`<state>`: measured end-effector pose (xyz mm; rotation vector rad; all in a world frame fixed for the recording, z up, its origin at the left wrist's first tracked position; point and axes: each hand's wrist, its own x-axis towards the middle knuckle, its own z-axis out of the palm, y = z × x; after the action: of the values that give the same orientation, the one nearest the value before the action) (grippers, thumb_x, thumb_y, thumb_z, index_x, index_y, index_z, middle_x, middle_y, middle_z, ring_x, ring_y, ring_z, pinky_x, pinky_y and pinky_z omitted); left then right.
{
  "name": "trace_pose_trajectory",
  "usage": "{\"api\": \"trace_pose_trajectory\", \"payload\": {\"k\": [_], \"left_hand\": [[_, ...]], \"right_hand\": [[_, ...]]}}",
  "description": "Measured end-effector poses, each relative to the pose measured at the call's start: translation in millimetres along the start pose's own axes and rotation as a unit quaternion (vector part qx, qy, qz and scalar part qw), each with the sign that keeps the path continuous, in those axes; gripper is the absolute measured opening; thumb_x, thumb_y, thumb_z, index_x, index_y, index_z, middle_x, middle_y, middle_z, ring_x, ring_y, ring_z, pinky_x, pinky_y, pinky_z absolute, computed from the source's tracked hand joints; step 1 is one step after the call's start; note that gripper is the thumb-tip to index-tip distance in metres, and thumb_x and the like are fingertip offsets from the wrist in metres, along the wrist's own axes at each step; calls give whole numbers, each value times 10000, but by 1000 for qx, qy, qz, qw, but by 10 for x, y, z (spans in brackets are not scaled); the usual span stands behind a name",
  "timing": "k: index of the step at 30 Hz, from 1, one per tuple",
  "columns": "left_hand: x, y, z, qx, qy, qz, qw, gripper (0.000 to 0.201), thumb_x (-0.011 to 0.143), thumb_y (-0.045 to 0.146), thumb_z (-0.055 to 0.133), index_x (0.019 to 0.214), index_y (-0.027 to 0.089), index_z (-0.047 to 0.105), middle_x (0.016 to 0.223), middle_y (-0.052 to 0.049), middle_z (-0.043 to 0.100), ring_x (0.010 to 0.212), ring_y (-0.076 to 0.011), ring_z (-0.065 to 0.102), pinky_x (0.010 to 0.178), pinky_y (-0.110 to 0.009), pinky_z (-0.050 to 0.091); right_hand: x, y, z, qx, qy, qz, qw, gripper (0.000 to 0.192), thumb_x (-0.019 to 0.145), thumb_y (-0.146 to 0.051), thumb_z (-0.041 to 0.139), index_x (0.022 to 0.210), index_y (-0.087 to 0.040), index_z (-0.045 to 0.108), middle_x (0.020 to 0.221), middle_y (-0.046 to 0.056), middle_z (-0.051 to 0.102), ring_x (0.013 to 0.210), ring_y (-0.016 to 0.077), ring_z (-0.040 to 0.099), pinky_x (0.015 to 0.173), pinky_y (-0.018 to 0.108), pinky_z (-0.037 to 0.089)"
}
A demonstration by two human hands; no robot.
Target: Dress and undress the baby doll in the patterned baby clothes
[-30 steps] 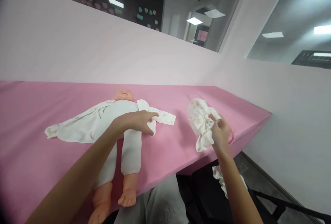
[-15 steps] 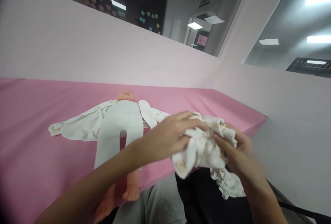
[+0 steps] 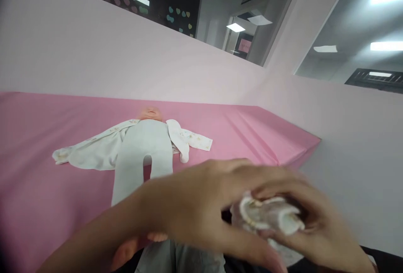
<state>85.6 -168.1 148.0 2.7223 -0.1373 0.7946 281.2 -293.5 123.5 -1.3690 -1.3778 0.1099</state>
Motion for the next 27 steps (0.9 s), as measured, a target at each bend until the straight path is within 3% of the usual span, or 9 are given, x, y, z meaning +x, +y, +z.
{"api": "trace_pose_trajectory", "payload": {"k": [2, 3, 5, 8, 12, 15, 20, 24, 27], "left_hand": [[11, 150, 88, 61, 12, 16, 998, 332, 899, 388, 405, 1185, 229, 465, 977, -39, 614, 699, -129, 591, 506, -226, 416], [5, 174, 115, 92, 15, 21, 995, 283, 903, 344, 403, 1131, 201, 490, 923, -36, 614, 651, -125, 576, 467, -232, 387], [-10, 135, 127, 132, 11, 20, 991, 241, 900, 303, 408, 1079, 167, 494, 841, -27, 610, 603, -126, 555, 437, -243, 351], [-6, -22, 52, 130, 0, -34, 991, 268, 905, 372, 393, 1034, 157, 490, 751, -18, 608, 589, -129, 547, 473, -236, 356], [21, -185, -58, 111, -16, -87, 990, 300, 904, 429, 378, 909, 160, 510, 661, -3, 577, 572, -125, 521, 520, -239, 354], [27, -240, -45, 111, -21, -86, 990, 292, 908, 414, 369, 897, 157, 507, 701, -14, 572, 626, -135, 526, 540, -246, 358], [43, -244, 46, 89, -9, -56, 994, 184, 886, 290, 432, 1005, 165, 499, 917, -48, 581, 806, -157, 540, 593, -249, 384], [62, -221, 41, 73, -20, -60, 995, 140, 865, 286, 474, 927, 165, 509, 853, -33, 587, 757, -151, 528, 599, -256, 375], [69, -243, 14, 41, -19, -47, 998, 104, 873, 264, 469, 904, 179, 519, 819, -18, 584, 747, -141, 524, 604, -247, 369]], "right_hand": [[5, -56, 46, -30, -91, -36, 995, 347, 419, -313, 832, 733, -301, 685, 614, 1, 644, 473, 186, 603, 368, 220, 506], [25, -67, 67, -24, -103, -45, 993, 319, 477, -300, 809, 759, -314, 662, 655, -4, 652, 511, 186, 618, 403, 219, 522], [74, -49, 92, 1, -88, -38, 995, 276, 548, -255, 771, 765, -313, 611, 741, -4, 656, 602, 190, 640, 469, 223, 543], [127, 40, 93, -8, -64, -32, 997, 199, 603, -255, 742, 754, -293, 618, 817, 7, 657, 708, 187, 649, 527, 209, 548], [155, 162, 106, -54, -48, -3, 997, 201, 667, -301, 710, 864, -313, 675, 744, -11, 670, 530, 121, 591, 386, 150, 460], [174, 232, 171, -59, -23, -13, 998, 169, 701, -310, 690, 868, -333, 677, 642, -46, 643, 472, 91, 550, 355, 131, 408], [189, 259, 324, -73, 23, -72, 994, 155, 710, -277, 695, 854, -334, 680, 745, -62, 674, 605, 84, 593, 511, 121, 470], [187, 247, 355, -25, 22, -97, 995, 182, 687, -236, 717, 837, -331, 677, 750, -58, 673, 658, 97, 607, 584, 139, 489], [199, 285, 339, 40, -22, -74, 996, 133, 705, -316, 703, 834, -311, 671, 775, -30, 662, 700, 122, 614, 603, 170, 497]]}}
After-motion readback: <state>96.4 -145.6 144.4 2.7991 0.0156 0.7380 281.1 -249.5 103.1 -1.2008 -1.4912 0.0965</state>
